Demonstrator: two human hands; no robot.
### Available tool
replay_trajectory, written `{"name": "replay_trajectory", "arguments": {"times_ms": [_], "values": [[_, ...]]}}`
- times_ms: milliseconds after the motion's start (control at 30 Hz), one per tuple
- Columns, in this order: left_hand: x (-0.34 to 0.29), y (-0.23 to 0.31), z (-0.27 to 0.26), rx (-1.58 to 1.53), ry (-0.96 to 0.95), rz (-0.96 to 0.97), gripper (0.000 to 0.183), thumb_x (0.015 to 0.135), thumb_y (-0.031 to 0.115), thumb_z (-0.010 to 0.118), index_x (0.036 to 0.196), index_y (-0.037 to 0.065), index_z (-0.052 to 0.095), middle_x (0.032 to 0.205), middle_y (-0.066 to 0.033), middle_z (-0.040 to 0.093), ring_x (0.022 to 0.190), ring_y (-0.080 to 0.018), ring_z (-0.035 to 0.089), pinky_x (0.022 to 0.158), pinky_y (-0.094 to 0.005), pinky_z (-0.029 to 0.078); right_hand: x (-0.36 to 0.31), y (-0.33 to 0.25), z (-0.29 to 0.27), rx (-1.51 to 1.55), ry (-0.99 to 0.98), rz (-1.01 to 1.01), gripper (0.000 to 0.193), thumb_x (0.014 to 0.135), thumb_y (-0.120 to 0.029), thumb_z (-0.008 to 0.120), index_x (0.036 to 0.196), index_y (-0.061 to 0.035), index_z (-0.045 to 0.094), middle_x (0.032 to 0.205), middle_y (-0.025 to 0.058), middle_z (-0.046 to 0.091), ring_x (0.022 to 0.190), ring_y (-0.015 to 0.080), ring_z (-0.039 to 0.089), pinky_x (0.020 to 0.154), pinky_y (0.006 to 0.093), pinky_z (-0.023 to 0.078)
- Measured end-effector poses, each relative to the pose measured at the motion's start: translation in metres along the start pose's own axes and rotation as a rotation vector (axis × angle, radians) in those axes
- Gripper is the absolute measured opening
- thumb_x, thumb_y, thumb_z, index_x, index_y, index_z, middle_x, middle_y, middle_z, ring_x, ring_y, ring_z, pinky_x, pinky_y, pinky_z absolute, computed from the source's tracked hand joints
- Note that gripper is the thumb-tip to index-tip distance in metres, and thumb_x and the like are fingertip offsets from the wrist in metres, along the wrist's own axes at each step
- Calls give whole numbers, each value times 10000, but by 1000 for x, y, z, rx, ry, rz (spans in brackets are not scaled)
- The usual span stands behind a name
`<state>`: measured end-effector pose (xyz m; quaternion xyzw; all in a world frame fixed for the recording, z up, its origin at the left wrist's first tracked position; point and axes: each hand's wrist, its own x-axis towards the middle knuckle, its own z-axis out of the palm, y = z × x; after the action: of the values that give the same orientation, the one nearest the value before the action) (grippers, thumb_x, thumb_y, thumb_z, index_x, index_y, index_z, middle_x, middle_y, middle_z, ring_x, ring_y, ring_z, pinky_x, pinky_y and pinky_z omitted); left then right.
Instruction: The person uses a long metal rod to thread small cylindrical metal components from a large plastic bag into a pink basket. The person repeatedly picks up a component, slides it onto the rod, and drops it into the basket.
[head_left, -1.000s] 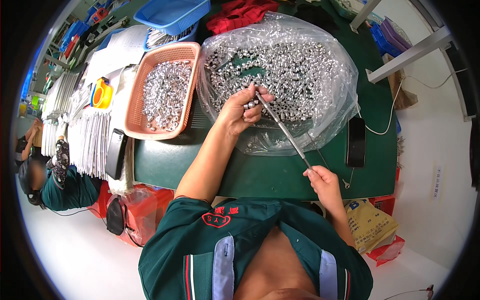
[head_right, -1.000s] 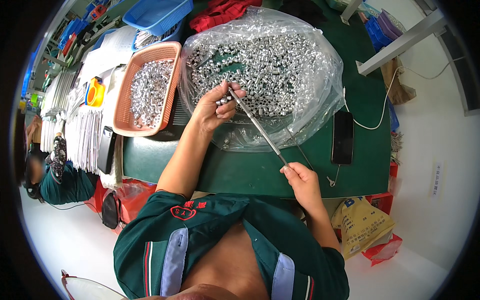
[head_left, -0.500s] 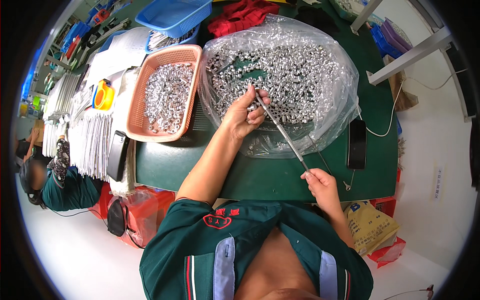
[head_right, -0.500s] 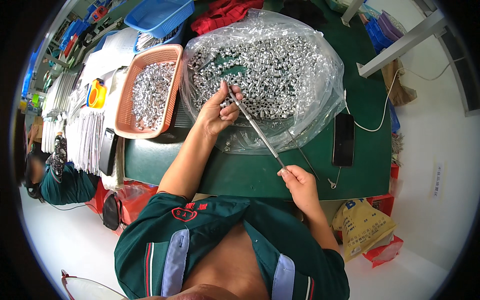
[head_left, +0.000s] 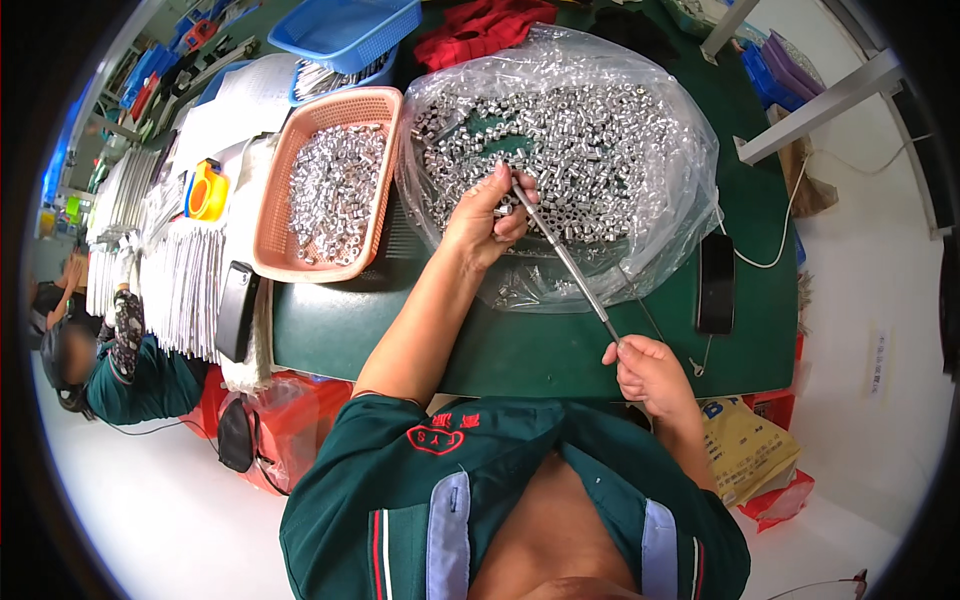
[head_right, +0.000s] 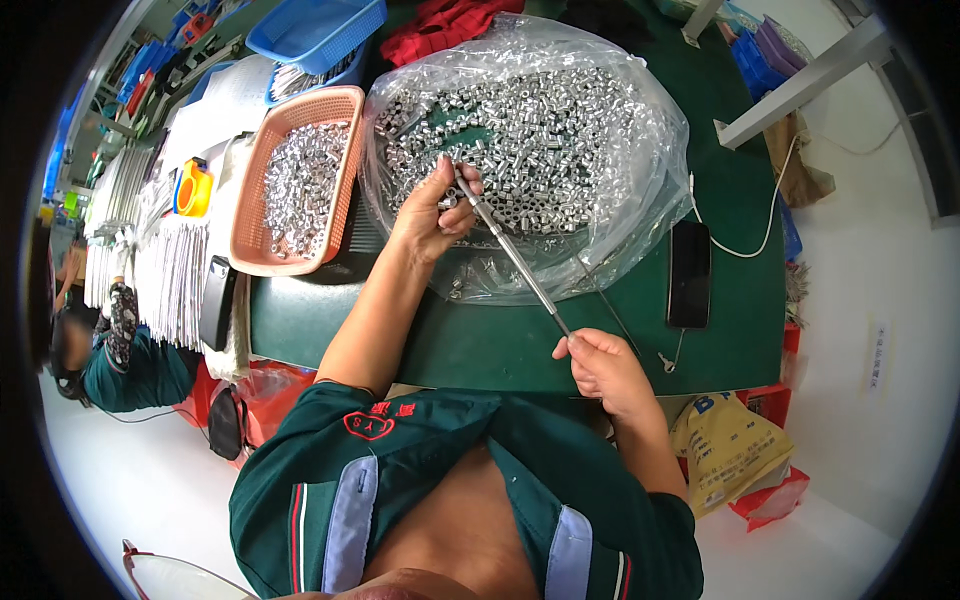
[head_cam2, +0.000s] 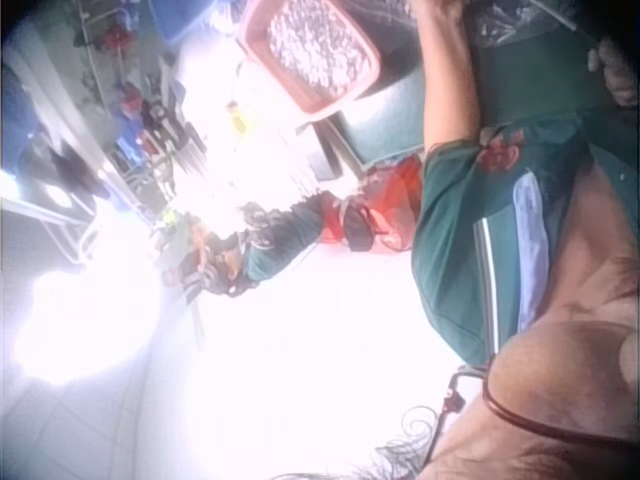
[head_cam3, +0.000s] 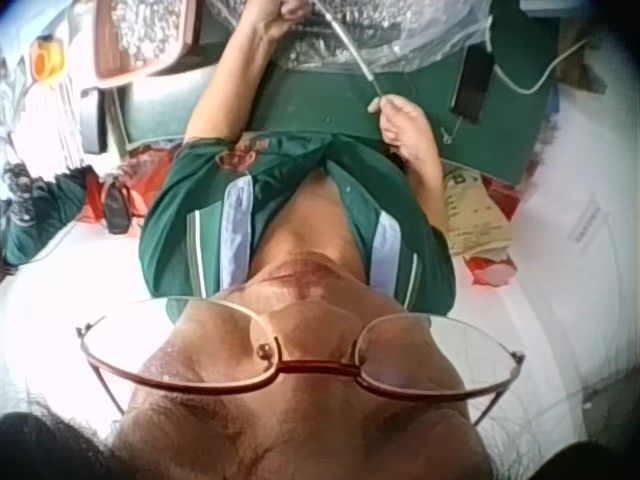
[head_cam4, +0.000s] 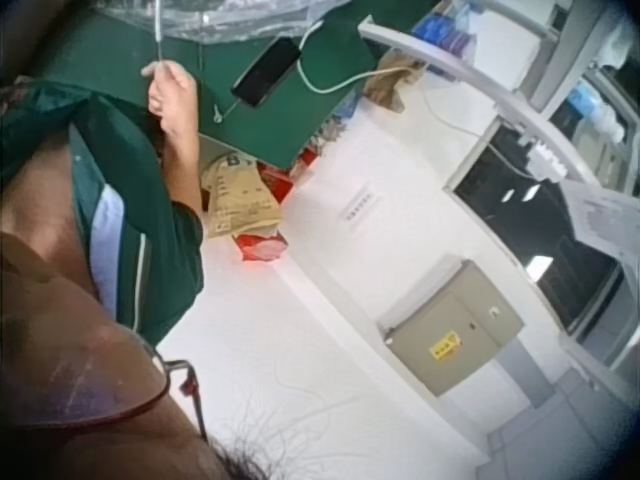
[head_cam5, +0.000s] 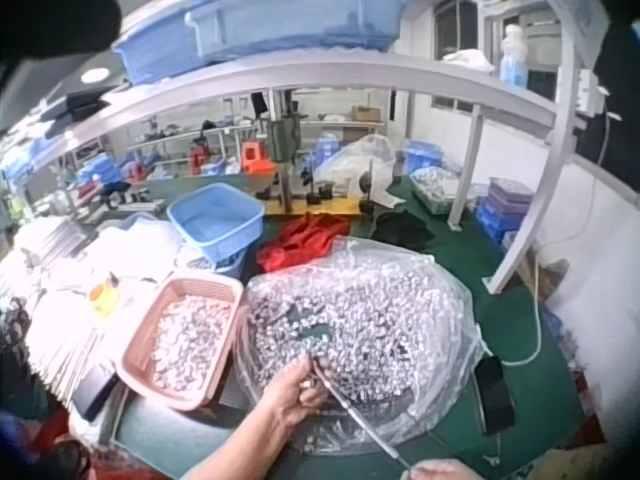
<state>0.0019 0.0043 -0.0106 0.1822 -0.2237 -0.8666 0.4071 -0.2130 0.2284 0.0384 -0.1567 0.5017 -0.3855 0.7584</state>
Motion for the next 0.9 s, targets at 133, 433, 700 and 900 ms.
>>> {"name": "replay_trajectory", "arguments": {"times_ms": [133, 433, 700, 900], "values": [[0, -5, 7, 81, 101, 30, 413, 953, 420, 470, 984, 16, 552, 849, -87, 587, 420, -54, 341, 383, -186, 264, 4, 10, 4, -334, 179, -225, 202, 943, -191, 520, 891, -17, 609, 548, -61, 381, 470, 29, 330, 424, 189, 254], [3, -6, -2, -173, 51, 7, 391, 964, 367, 474, 984, -18, 540, 856, -128, 587, 410, -67, 352, 369, -195, 282, 10, 9, 9, -38, 25, -51, 209, 960, -196, 505, 921, -1, 569, 550, -94, 298, 439, -9, 214, 394, 174, 163], [2, -2, 1, -225, 21, -48, 381, 974, 320, 454, 1056, -46, 523, 885, -135, 578, 428, -64, 353, 379, -189, 289, 16, 15, 1, -56, 24, -105, 206, 956, -192, 506, 908, 0, 566, 557, -94, 311, 440, -9, 221, 396, 174, 159], [2, -4, 0, -280, 62, -72, 281, 942, 238, 508, 1006, -33, 538, 886, -138, 576, 429, -63, 352, 374, -197, 280, 13, 15, 3, -95, 79, -126, 200, 950, -185, 514, 895, -3, 573, 563, -94, 322, 448, -11, 234, 401, 170, 165]]}}
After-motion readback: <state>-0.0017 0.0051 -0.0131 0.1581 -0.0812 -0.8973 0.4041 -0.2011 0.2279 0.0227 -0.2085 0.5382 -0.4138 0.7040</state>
